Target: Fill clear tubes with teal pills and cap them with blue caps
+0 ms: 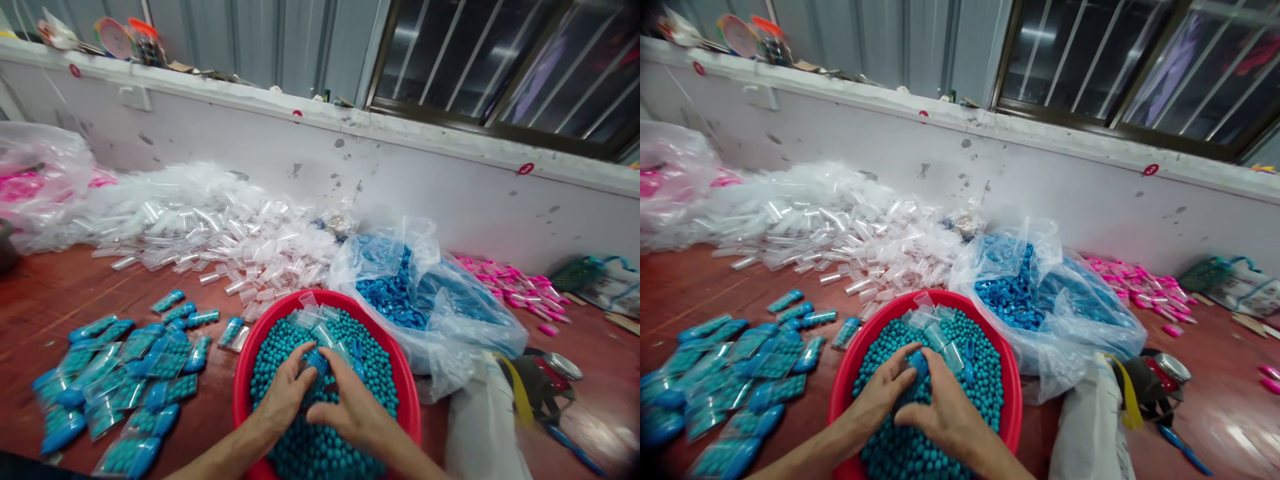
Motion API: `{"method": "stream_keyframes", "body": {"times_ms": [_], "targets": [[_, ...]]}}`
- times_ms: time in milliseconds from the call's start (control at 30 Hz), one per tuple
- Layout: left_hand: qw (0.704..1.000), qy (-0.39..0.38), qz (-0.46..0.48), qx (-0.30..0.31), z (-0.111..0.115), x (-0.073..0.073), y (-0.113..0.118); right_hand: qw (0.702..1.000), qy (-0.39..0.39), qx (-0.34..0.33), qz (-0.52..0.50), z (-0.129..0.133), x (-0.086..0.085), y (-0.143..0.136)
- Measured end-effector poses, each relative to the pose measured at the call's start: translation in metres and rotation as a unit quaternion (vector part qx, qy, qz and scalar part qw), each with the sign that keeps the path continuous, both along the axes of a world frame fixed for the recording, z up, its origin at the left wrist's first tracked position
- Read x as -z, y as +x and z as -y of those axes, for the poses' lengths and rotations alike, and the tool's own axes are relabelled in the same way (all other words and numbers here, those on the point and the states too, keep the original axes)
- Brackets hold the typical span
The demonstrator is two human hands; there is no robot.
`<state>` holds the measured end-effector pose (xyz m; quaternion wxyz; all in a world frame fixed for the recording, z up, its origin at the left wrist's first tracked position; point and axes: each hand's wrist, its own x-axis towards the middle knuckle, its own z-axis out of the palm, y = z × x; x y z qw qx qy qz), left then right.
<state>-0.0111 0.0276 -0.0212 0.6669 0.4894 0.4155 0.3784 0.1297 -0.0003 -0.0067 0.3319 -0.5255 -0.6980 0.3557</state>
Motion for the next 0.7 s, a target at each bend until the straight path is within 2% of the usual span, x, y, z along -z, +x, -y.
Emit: {"method": "stream_keyframes", "body": {"times_ms": [133, 333, 400, 500, 600, 667, 700], "targets": [[0.999, -0.009, 0.047, 0.013, 0.004, -0.008, 0.002, 0.996, 0.026, 0.008, 0.081, 0.01, 0.014, -0.015], [1.0, -0.012, -0.001, 0.001, 0.014, -0.01, 0.007, 0.99, 0.077, 0.025, 0.112, 0.014, 0.007, -0.026], [0.999, 0.011, -0.034, -0.003, 0.015, -0.01, 0.008, 0.989, 0.086, 0.027, 0.114, 0.016, 0.006, -0.029], [0.989, 0.103, -0.107, -0.008, 0.014, -0.013, 0.005, 0.989, 0.061, 0.027, 0.13, 0.021, 0.005, -0.034], [0.969, 0.169, -0.181, 0.017, 0.011, -0.018, -0.014, 0.986, 0.018, -0.026, 0.165, 0.022, 0.002, -0.037], [0.953, 0.187, -0.237, 0.02, 0.006, -0.022, -0.042, 0.98, 0.008, -0.054, 0.191, 0.019, -0.001, -0.03], [0.942, 0.194, -0.273, 0.0, 0.003, -0.023, -0.061, 0.977, 0.006, -0.048, 0.206, 0.015, -0.002, -0.023]]}}
